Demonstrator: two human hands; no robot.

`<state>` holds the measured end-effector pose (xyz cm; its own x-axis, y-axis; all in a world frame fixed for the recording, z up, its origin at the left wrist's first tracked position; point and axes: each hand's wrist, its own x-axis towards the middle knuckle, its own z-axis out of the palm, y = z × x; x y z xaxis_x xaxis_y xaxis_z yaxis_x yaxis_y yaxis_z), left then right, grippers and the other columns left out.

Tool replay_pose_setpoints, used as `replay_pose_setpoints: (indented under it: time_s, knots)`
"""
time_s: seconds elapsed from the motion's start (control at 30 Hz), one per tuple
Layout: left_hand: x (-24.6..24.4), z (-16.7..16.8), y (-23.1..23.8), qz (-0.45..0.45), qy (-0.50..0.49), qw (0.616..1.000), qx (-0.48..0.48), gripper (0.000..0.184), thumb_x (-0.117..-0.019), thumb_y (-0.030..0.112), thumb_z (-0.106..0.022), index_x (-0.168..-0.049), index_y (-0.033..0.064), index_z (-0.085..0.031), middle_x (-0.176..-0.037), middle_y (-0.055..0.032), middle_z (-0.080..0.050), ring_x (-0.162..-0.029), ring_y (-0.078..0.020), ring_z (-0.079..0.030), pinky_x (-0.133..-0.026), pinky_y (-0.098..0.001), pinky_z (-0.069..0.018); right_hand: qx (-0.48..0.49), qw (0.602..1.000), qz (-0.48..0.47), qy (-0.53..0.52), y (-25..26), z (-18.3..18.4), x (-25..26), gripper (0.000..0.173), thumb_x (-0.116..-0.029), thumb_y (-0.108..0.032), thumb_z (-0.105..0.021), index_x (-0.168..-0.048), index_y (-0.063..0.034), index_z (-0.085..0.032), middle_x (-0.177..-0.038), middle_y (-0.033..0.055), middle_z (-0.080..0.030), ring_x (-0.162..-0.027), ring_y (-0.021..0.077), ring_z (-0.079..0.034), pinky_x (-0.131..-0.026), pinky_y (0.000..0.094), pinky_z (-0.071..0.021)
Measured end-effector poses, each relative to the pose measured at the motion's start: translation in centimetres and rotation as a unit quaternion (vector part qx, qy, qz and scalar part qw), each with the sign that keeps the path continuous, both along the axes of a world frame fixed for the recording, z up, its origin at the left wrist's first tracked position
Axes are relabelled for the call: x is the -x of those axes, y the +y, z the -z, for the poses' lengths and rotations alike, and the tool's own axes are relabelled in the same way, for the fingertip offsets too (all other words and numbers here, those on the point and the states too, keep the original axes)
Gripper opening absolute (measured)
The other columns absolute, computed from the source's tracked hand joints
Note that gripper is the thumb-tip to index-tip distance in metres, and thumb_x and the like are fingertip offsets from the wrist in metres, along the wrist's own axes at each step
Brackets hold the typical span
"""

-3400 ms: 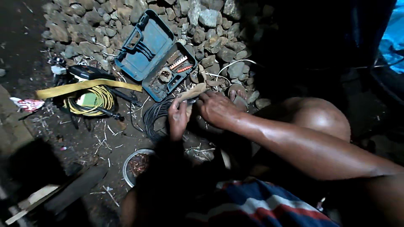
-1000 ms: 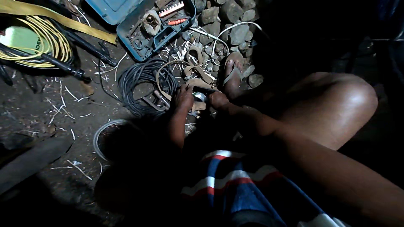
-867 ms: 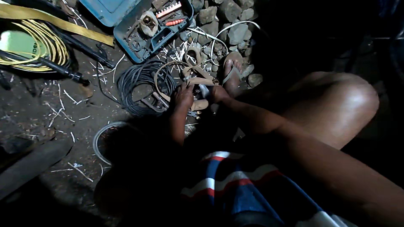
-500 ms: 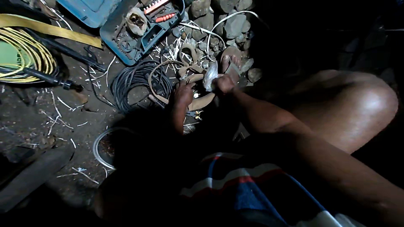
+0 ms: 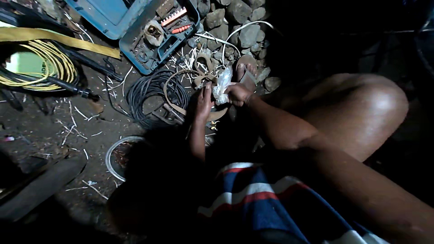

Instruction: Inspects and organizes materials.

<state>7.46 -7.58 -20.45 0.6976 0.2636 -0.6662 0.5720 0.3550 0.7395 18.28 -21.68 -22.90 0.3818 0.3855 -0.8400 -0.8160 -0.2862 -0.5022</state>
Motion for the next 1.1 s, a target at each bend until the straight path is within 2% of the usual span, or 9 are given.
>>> replay_pose_setpoints:
  time_s: [0.13, 0.23, 0.33, 0.43, 0.6, 0.67, 0.77, 0.97, 1.1]
  knots:
    - [0.5, -0.4, -0.9, -0.026, -0.010, 0.999, -0.019, 0.064, -0.1067, 0.055, -0.041, -0.160, 0.0185, -0.035, -0.157, -0.0092, -0.046, -0.140, -0.0218, -0.048, -0.113, -0.0501, -0.0457, 0.107, 0.931, -0.224, -0.266, 3.5, -2.5, 3.0, 0.025, -0.0967, -0.022, -0.064, -0.107, -0.0001, -0.071, -0.098, 0.0182, -0.072, -0.092, 0.0306, -0.070, -0.084, 0.0556, -0.0571]
    - [1.9, 0.2, 0.5, -0.130, 0.039, 0.991, 0.009, 0.059, -0.1022, 0.047, -0.058, -0.149, 0.0123, -0.049, -0.136, -0.0122, -0.063, -0.122, -0.0240, -0.063, -0.103, -0.0489, -0.0541, 0.122, 0.870, -0.340, -0.335, 6.6, -5.6, 7.3, 0.033, -0.0983, -0.026, -0.062, -0.122, -0.0035, -0.066, -0.110, 0.0210, -0.071, -0.106, 0.0381, -0.069, -0.091, 0.0621, -0.0548]
    - [4.5, 1.0, 3.4, -0.168, 0.084, 0.982, -0.006, 0.043, -0.1033, 0.034, -0.058, -0.138, 0.0070, -0.057, -0.123, -0.0140, -0.068, -0.110, -0.0242, -0.067, -0.094, -0.0468, -0.0569, 0.035, 0.870, -0.343, -0.352, 6.6, -5.7, 10.4, 0.047, -0.1001, -0.023, -0.057, -0.143, -0.0039, -0.057, -0.137, 0.0181, -0.063, -0.128, 0.0326, -0.061, -0.108, 0.0558, -0.0484]
    - [5.2, 0.7, 5.7, -0.182, 0.071, 0.979, -0.059, 0.039, -0.1024, 0.012, -0.049, -0.141, 0.0087, -0.053, -0.120, -0.0160, -0.065, -0.091, -0.0265, -0.069, -0.074, -0.0463, -0.0609, 0.065, 0.860, -0.298, -0.409, 5.2, -3.3, 10.2, 0.033, -0.1033, -0.019, -0.050, -0.128, -0.0073, -0.069, -0.134, 0.0138, -0.066, -0.127, 0.0300, -0.061, -0.108, 0.0529, -0.0491]
    - [2.6, -1.1, 5.3, 0.178, 0.041, 0.956, -0.229, 0.038, -0.1010, 0.006, -0.049, -0.134, 0.0131, -0.065, -0.131, -0.0113, -0.067, -0.102, -0.0203, -0.070, -0.085, -0.0430, -0.0599, 0.174, 0.795, -0.498, -0.299, 2.7, 0.8, 8.9, 0.036, -0.0987, -0.032, -0.061, -0.120, -0.0037, -0.068, -0.123, 0.0234, -0.066, -0.116, 0.0431, -0.064, -0.094, 0.0662, -0.0516]
    - [1.3, -0.1, 3.6, 0.366, 0.059, 0.897, -0.241, 0.035, -0.1019, 0.013, -0.055, -0.134, 0.0177, -0.067, -0.134, -0.0094, -0.066, -0.120, -0.0245, -0.065, -0.104, -0.0523, -0.0519, 0.140, 0.775, -0.558, -0.261, 2.8, 0.5, 9.0, 0.034, -0.1027, -0.031, -0.058, -0.119, -0.0019, -0.067, -0.122, 0.0240, -0.066, -0.116, 0.0433, -0.064, -0.092, 0.0659, -0.0513]
    - [-0.1, 2.4, 2.1, 0.533, 0.202, 0.778, -0.264, 0.050, -0.0940, 0.023, -0.059, -0.144, 0.0187, -0.058, -0.127, -0.0185, -0.068, -0.117, -0.0400, -0.065, -0.093, -0.0688, -0.0509, 0.131, 0.770, -0.583, -0.226, 2.5, 1.7, 9.6, 0.028, -0.0994, -0.022, -0.062, -0.114, 0.0010, -0.068, -0.120, 0.0243, -0.067, -0.115, 0.0434, -0.064, -0.092, 0.0669, -0.0518]
    - [-0.8, 3.0, 5.5, 0.573, 0.296, 0.679, -0.351, 0.074, -0.0894, 0.029, -0.066, -0.156, 0.0125, -0.036, -0.118, -0.0276, -0.067, -0.106, -0.0483, -0.067, -0.082, -0.0704, -0.0521, 0.149, 0.845, -0.479, -0.188, 2.2, 5.3, 4.0, 0.038, -0.0935, -0.017, -0.068, -0.130, -0.0082, -0.066, -0.125, 0.0233, -0.067, -0.118, 0.0428, -0.063, -0.098, 0.0671, -0.0485]
    - [-5.3, -2.4, 4.7, 0.610, 0.350, 0.632, -0.326, 0.073, -0.0991, 0.017, -0.053, -0.164, 0.0133, -0.020, -0.134, -0.0308, -0.060, -0.121, -0.0478, -0.061, -0.096, -0.0638, -0.0500, 0.173, 0.877, -0.384, -0.229, 3.4, 7.3, 0.3, 0.028, -0.0939, -0.024, -0.070, -0.119, -0.0109, -0.073, -0.119, 0.0181, -0.071, -0.114, 0.0368, -0.066, -0.099, 0.0616, -0.0505]
